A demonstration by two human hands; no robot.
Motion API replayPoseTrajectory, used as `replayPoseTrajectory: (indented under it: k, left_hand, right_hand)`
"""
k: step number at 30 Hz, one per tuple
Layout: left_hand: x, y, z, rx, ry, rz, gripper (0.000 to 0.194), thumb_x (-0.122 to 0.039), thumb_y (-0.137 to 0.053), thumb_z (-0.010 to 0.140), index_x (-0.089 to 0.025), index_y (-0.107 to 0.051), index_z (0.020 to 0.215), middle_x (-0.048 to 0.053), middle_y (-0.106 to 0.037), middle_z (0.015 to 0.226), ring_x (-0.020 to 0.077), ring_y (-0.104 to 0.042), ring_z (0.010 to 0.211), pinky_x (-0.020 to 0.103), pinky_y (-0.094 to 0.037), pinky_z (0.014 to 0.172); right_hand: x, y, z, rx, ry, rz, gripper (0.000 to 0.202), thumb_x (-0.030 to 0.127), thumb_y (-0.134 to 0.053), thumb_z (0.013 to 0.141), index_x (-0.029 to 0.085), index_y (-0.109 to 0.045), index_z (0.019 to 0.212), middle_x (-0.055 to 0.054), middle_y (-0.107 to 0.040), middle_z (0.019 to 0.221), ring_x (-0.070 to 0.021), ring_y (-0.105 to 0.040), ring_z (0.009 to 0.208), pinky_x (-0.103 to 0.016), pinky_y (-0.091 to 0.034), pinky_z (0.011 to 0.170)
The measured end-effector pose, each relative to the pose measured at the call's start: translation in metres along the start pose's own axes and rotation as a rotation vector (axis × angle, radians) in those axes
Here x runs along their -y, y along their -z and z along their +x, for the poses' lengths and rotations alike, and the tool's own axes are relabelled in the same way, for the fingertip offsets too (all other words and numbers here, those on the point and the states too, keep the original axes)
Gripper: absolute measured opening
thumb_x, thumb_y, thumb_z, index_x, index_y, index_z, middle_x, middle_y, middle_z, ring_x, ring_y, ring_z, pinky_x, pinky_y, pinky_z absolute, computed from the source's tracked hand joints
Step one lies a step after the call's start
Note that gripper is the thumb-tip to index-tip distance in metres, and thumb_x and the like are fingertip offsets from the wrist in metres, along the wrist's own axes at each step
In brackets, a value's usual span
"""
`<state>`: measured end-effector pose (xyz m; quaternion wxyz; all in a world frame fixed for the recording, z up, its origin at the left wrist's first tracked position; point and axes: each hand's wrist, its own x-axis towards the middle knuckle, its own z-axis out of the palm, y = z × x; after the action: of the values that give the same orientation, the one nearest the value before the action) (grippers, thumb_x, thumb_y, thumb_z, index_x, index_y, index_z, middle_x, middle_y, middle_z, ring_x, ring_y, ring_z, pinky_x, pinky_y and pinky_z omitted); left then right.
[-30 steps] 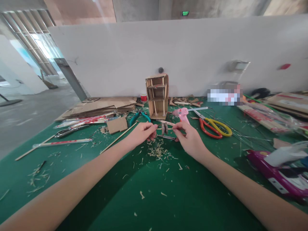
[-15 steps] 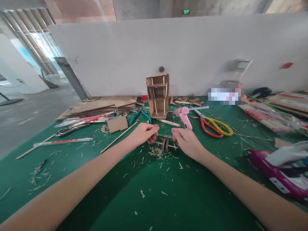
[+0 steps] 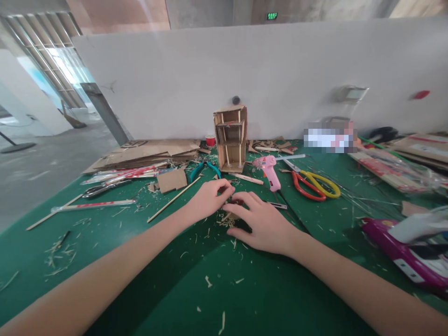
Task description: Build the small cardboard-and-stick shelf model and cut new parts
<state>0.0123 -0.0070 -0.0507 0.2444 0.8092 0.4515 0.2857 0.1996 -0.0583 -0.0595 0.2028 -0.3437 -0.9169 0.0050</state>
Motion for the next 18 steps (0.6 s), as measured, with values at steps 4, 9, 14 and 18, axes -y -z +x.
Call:
replayPoseTrajectory:
  k: [4, 9, 14, 18]
  left_hand:
    - [0.004, 0.001, 0.0, -0.002, -0.03, 0.034, 0.025, -0.035, -0.04, 0.092, -0.021, -0.06, 0.091, 0.004, -0.067, 0.094, 0.0185, -0.059, 0.081, 0.03, -0.042, 0.069]
    - [0.022, 0.01, 0.0, -0.039, -0.152, 0.505, 0.022, -0.03, -0.045, 0.09, -0.021, -0.06, 0.102, 0.01, -0.064, 0.111, 0.0295, -0.049, 0.112, 0.043, -0.035, 0.093]
    - [0.038, 0.029, 0.003, -0.116, -0.078, 0.74, 0.027, -0.031, -0.041, 0.092, -0.019, -0.059, 0.108, 0.013, -0.061, 0.115, 0.0309, -0.047, 0.114, 0.045, -0.033, 0.096]
    - [0.048, 0.045, 0.005, -0.092, 0.097, 0.861, 0.037, -0.037, -0.038, 0.093, -0.018, -0.054, 0.12, 0.014, -0.057, 0.123, 0.0335, -0.043, 0.119, 0.047, -0.036, 0.097]
  right_hand:
    - [-0.009, -0.005, 0.001, -0.036, -0.062, 0.066, 0.025, 0.031, -0.052, 0.089, 0.023, -0.056, 0.112, -0.01, -0.054, 0.119, -0.0274, -0.052, 0.108, -0.042, -0.053, 0.077]
    - [-0.018, -0.005, 0.002, -0.114, -0.117, 0.211, 0.019, 0.022, -0.054, 0.087, 0.023, -0.057, 0.106, -0.008, -0.054, 0.112, -0.0217, -0.057, 0.101, -0.042, -0.052, 0.086]
    - [-0.023, -0.006, 0.005, -0.231, -0.251, 0.455, 0.012, 0.028, -0.054, 0.088, 0.022, -0.055, 0.099, -0.007, -0.056, 0.103, -0.0202, -0.058, 0.095, -0.037, -0.056, 0.078]
    - [-0.03, -0.011, 0.005, -0.295, -0.393, 0.672, 0.022, 0.03, -0.056, 0.086, 0.021, -0.051, 0.106, -0.01, -0.049, 0.114, -0.0191, -0.06, 0.093, -0.033, -0.06, 0.066]
